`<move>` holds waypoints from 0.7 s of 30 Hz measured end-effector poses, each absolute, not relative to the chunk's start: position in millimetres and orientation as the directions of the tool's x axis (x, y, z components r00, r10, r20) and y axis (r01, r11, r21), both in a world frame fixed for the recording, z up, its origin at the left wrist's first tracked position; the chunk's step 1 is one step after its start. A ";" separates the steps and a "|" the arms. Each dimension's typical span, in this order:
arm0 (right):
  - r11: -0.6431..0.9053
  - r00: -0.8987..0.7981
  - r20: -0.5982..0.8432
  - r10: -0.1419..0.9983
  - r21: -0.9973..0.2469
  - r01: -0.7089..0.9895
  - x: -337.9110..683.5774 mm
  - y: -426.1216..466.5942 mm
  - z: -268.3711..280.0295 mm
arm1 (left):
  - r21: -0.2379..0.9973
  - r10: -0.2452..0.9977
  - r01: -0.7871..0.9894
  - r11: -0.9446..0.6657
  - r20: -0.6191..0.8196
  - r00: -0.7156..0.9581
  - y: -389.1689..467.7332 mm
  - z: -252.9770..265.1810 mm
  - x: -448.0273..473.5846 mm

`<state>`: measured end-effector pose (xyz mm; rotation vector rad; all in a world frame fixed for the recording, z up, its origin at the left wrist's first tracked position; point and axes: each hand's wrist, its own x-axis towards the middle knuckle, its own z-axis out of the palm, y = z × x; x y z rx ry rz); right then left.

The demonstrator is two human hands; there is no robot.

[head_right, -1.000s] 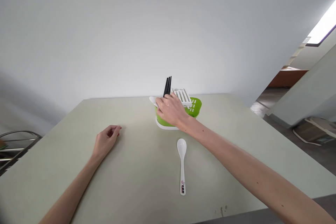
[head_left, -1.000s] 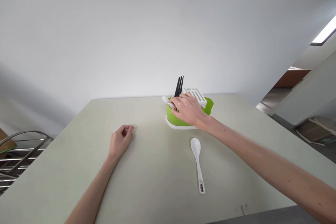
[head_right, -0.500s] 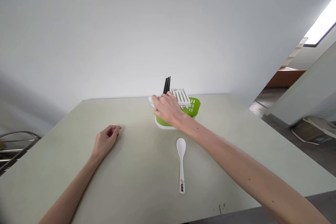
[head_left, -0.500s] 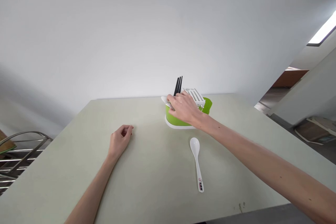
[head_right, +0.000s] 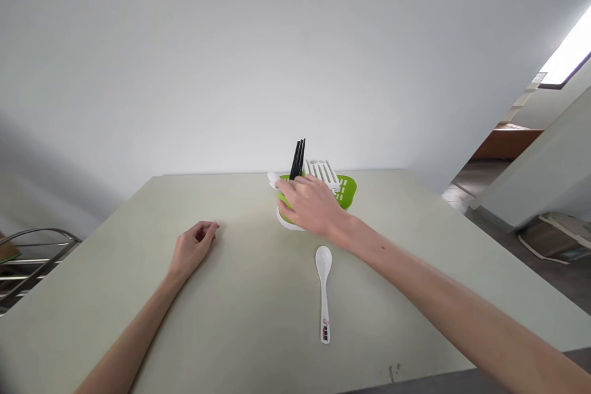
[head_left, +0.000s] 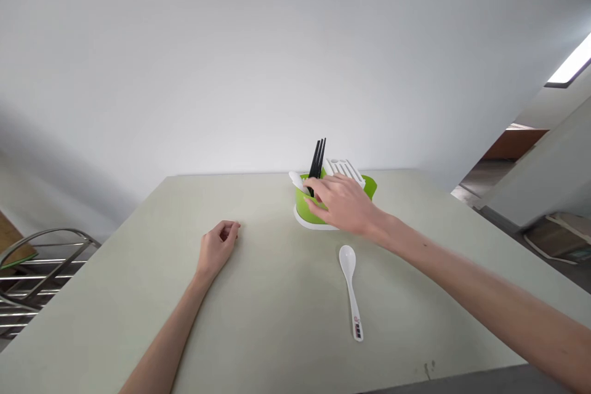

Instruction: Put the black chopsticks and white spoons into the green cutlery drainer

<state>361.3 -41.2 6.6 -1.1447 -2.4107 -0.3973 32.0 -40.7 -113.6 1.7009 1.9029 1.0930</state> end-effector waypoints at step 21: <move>0.243 -0.231 0.105 0.967 -0.644 0.726 418.6 -93.7 -94.8 | 0.711 0.954 0.702 -0.043 0.237 -0.182 -43.7 -106.3 37.2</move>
